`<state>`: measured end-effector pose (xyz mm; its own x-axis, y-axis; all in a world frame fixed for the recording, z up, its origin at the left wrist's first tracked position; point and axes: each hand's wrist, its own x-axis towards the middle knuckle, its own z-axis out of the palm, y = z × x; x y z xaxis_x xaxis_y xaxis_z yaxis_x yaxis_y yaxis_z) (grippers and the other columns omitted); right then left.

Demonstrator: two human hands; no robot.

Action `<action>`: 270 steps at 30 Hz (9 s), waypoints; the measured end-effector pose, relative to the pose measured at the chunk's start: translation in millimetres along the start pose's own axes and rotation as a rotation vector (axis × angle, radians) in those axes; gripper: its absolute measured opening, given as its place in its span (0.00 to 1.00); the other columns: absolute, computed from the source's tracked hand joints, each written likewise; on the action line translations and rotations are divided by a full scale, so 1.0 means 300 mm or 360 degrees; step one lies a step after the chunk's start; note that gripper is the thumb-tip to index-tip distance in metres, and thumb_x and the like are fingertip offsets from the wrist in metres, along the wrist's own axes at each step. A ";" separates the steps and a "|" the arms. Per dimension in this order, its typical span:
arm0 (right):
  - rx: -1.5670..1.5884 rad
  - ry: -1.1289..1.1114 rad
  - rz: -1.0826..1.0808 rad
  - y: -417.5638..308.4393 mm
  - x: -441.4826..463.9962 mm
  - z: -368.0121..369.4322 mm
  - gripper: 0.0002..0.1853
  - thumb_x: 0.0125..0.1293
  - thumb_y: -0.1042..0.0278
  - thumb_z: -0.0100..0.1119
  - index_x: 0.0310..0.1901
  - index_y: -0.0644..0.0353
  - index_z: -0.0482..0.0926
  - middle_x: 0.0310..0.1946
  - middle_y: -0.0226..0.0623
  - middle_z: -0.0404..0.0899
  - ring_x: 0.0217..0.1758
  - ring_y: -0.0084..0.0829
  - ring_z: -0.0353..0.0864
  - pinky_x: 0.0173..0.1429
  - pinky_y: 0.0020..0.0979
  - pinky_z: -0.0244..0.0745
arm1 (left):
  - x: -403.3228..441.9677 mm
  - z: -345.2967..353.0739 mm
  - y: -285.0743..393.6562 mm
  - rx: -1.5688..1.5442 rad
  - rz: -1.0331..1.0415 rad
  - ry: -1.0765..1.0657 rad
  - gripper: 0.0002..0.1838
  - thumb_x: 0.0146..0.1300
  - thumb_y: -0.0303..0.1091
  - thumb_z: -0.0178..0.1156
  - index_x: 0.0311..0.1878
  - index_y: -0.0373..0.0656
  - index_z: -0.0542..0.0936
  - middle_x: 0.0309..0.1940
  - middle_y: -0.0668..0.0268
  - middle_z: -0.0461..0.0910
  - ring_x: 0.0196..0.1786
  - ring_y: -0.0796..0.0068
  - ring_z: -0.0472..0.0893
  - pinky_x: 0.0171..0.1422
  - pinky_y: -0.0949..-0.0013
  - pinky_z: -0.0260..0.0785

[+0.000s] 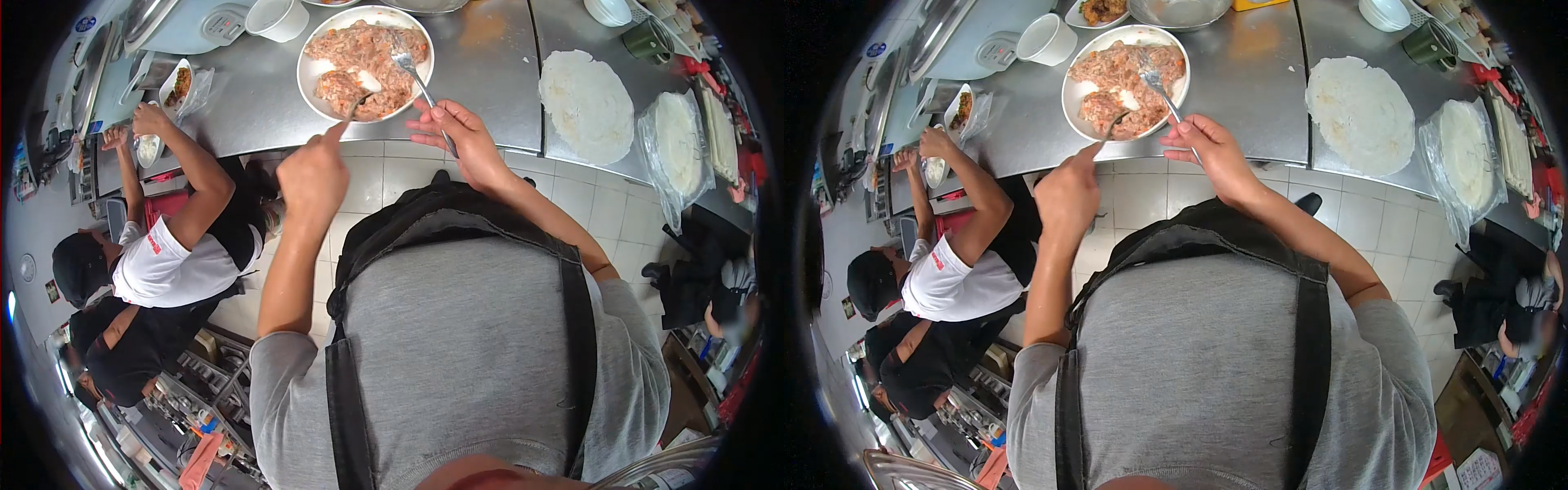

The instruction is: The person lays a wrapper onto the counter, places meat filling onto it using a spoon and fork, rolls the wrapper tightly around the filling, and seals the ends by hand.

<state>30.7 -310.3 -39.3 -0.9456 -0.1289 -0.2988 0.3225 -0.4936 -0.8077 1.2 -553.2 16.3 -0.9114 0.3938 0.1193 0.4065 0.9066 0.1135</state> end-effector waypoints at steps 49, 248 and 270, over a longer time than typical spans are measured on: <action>0.0295 -0.0015 0.0026 0.026 -0.010 -0.031 0.16 0.84 0.57 0.49 0.55 0.63 0.78 0.63 0.41 0.78 0.67 0.41 0.80 0.70 0.44 0.79 | 0.215 0.063 -0.169 -0.1375 -0.0168 -0.0582 0.17 0.72 0.29 0.61 0.62 0.46 0.86 0.39 0.62 0.89 0.35 0.74 0.83 0.42 0.66 0.74; -0.1809 0.0328 -0.0750 -0.041 -0.159 -0.231 0.18 0.76 0.77 0.55 0.63 0.53 0.83 0.39 0.40 0.75 0.32 0.37 0.77 0.40 0.34 0.73 | 0.050 0.015 -0.022 -0.0277 0.0109 -0.0049 0.19 0.60 0.22 0.62 0.53 0.51 0.89 0.32 0.64 0.86 0.35 0.58 0.86 0.39 0.56 0.78; -0.1488 0.0987 -0.0943 -0.145 -0.305 -0.398 0.17 0.74 0.78 0.57 0.61 0.58 0.83 0.36 0.37 0.75 0.32 0.29 0.73 0.37 0.29 0.69 | 1.020 -0.137 0.406 -0.0249 0.0346 0.0912 0.16 0.69 0.29 0.56 0.56 0.52 0.85 0.39 0.57 0.88 0.37 0.51 0.87 0.42 0.49 0.78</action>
<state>108.5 -174.2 -37.5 -0.8577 0.4507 0.2476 0.0048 0.4886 -0.8725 -225.6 -328.7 107.2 -0.6461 0.3832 0.6601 0.6224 0.7652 0.1650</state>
